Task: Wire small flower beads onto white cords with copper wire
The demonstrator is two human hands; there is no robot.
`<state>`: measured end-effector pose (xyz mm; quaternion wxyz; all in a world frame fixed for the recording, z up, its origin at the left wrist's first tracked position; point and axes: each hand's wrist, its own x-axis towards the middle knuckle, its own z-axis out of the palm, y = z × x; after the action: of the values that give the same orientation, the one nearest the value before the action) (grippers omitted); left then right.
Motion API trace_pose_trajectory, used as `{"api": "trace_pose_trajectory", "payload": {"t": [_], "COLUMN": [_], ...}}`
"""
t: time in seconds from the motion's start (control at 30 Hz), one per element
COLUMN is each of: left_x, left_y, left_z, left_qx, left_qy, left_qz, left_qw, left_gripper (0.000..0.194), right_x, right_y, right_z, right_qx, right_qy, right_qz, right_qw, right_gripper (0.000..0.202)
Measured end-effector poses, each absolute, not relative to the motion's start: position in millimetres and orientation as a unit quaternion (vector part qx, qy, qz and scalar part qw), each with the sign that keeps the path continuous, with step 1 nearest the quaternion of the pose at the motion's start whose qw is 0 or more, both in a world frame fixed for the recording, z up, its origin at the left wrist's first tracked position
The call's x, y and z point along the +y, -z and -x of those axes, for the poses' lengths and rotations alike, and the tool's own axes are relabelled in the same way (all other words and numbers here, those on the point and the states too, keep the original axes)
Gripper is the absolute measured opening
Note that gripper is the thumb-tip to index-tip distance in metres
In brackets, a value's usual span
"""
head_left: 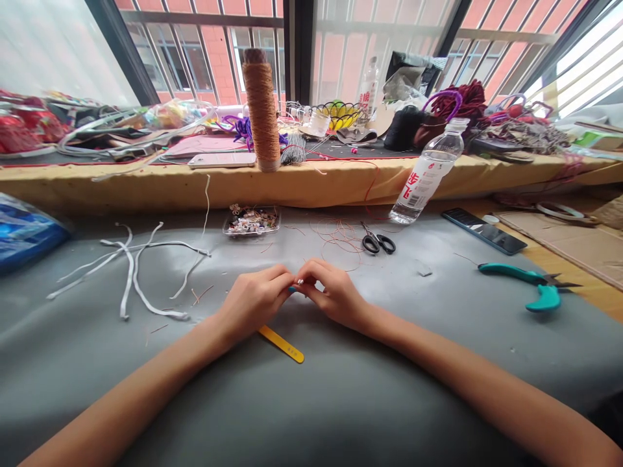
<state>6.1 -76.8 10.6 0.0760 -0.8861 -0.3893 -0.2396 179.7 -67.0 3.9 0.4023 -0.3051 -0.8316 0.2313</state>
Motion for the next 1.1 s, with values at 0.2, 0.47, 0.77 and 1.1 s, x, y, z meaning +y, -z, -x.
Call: {"api": "trace_pose_trajectory", "payload": {"t": [0.2,0.47,0.77,1.1], "left_x": [-78,-77,-77,-79], "left_y": [-10,-8,-8,-26], "left_z": [-6,-6,-7,-12], "left_qx": [-0.387,-0.378,-0.381,-0.445], "left_qy": [0.219,0.202,0.218,0.259], "left_qz": [0.89,0.895,0.892,0.836], "left_qw": [0.095,0.125,0.107,-0.191], "left_gripper": [0.018,0.012,0.018,0.023], "right_x": [-67,-66,-66,-65], "right_y": [-3,-1,-5,-12], "right_z": [-179,-179,-179,-176], "right_qx": [-0.834,-0.845,-0.817,-0.647], "right_qy": [-0.227,-0.216,-0.259,-0.521], "right_qz": [0.306,0.293,0.326,0.322], "right_qw": [0.399,0.391,0.398,0.455], "right_gripper": [0.01,0.012,0.008,0.012]}}
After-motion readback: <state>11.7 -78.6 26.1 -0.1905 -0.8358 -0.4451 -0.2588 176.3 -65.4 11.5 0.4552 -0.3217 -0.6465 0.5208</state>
